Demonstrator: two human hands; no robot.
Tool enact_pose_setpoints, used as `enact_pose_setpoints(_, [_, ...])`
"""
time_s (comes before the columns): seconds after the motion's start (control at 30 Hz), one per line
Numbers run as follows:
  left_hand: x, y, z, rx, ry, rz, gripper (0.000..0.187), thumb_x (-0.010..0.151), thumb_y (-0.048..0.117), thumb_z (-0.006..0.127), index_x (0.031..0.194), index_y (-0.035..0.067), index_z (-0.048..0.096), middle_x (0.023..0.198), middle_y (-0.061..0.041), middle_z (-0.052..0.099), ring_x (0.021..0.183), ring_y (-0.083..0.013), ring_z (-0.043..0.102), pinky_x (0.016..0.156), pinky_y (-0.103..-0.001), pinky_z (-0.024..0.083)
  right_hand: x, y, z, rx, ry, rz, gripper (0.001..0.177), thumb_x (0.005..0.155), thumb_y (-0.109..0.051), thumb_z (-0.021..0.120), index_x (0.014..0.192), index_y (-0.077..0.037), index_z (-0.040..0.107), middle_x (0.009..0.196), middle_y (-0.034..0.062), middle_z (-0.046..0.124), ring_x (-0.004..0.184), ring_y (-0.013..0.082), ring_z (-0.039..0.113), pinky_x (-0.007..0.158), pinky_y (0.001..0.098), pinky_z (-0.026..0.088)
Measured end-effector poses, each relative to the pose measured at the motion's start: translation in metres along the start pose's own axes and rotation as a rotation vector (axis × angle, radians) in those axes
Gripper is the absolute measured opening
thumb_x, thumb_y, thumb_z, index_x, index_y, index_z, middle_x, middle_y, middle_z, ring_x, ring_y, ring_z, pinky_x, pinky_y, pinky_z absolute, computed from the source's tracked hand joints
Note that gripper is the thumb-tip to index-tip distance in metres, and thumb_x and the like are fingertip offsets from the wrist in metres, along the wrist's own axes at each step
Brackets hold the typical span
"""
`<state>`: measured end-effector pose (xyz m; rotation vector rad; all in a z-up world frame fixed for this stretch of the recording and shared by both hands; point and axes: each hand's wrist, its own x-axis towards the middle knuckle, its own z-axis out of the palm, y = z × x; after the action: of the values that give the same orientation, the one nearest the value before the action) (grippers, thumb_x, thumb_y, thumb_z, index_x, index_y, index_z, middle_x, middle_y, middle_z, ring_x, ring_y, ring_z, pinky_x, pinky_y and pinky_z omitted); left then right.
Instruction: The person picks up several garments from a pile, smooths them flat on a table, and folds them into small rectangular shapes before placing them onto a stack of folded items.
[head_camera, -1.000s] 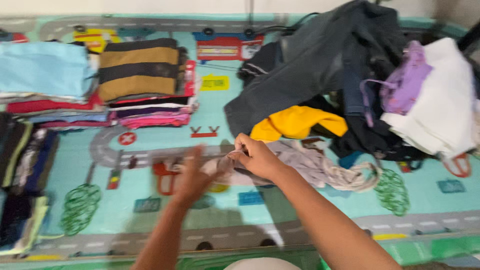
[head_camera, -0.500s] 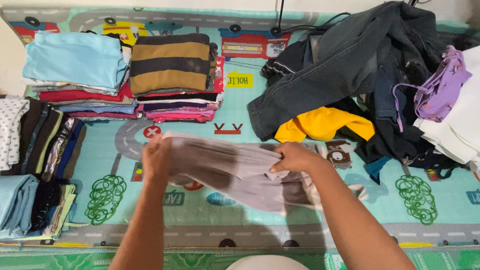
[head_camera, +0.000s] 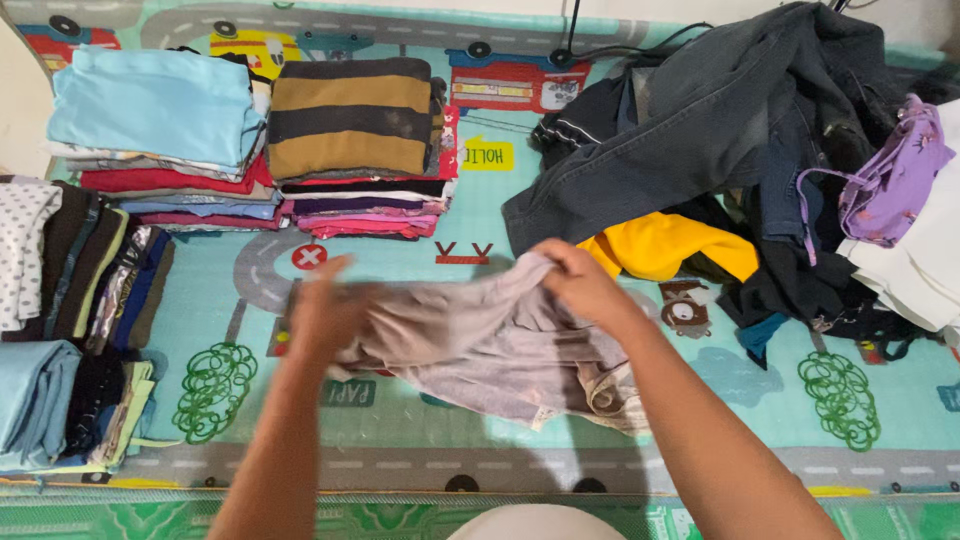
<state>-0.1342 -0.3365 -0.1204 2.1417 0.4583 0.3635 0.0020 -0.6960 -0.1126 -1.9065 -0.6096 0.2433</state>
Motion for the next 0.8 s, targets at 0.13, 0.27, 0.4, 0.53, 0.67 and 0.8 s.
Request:
enact_pose_setpoints(0.13, [-0.014, 0.058, 0.051, -0.162, -0.389, 0.416, 0.083, 0.087, 0.027, 0.088, 0.150, -0.003, 0.044, 0.140, -0.024, 0.055, 0.120, -0.0288, 0.058, 0.098, -0.043, 0.049, 0.012, -0.040, 0.038, 0.056, -0.129, -0.147, 0.033, 0.094, -0.014, 0.067, 0.126, -0.002, 0.067, 0.111, 0.0036, 0.070, 0.102, 0.0130, 0.064, 0.089, 0.0278, 0.052])
enact_pose_setpoints(0.27, [0.015, 0.036, 0.077, -0.474, -0.507, 0.336, 0.038, 0.090, 0.018, 0.071, 0.124, 0.002, 0.074, 0.110, -0.013, 0.076, 0.102, -0.0223, 0.073, 0.094, -0.040, 0.054, 0.003, -0.056, 0.034, -0.005, -0.255, 0.107, 0.067, 0.080, -0.031, 0.080, 0.137, -0.010, 0.052, 0.119, 0.0032, 0.066, 0.096, 0.0169, 0.063, 0.083, 0.0327, 0.053])
enact_pose_setpoints(0.4, [0.078, -0.027, 0.030, 0.504, 0.205, 0.928, 0.036, 0.064, 0.035, 0.079, 0.083, 0.005, 0.072, 0.080, -0.016, 0.069, 0.078, -0.0384, 0.066, 0.070, -0.050, 0.051, -0.020, -0.016, 0.013, -0.778, -0.681, 0.444, 0.062, 0.077, -0.038, 0.087, 0.126, -0.004, 0.071, 0.116, 0.0172, 0.074, 0.105, 0.0263, 0.071, 0.094, 0.0376, 0.056])
enact_pose_setpoints(0.53, [0.077, -0.062, -0.036, 0.154, 0.402, 0.170, 0.028, 0.103, 0.030, 0.067, 0.106, 0.003, 0.073, 0.092, -0.021, 0.073, 0.082, -0.0349, 0.062, 0.073, -0.044, 0.048, -0.036, 0.024, -0.018, -0.637, -0.393, 0.519, 0.042, 0.071, -0.028, 0.086, 0.107, -0.010, 0.075, 0.103, 0.0092, 0.076, 0.095, 0.0242, 0.072, 0.087, 0.0370, 0.056])
enact_pose_setpoints(0.67, [0.058, -0.050, -0.059, -0.346, 0.280, -0.056, 0.028, 0.099, 0.025, 0.062, 0.100, -0.002, 0.069, 0.091, -0.010, 0.064, 0.082, -0.0214, 0.053, 0.073, -0.040, 0.045, -0.025, 0.034, -0.040, -0.462, 0.047, 0.441, 0.038, 0.074, -0.026, 0.087, 0.098, -0.005, 0.067, 0.091, 0.0109, 0.072, 0.084, 0.0235, 0.068, 0.077, 0.0372, 0.053])
enact_pose_setpoints(0.8, [0.043, -0.023, -0.060, -0.464, 0.317, -0.257, 0.029, 0.091, 0.028, 0.064, 0.101, 0.001, 0.071, 0.091, -0.005, 0.067, 0.082, -0.0169, 0.056, 0.072, -0.037, 0.047, -0.014, 0.045, -0.044, -0.169, 0.298, 0.349, 0.029, 0.083, -0.016, 0.076, 0.108, -0.008, 0.064, 0.086, 0.0096, 0.066, 0.076, 0.0227, 0.061, 0.069, 0.0391, 0.049])
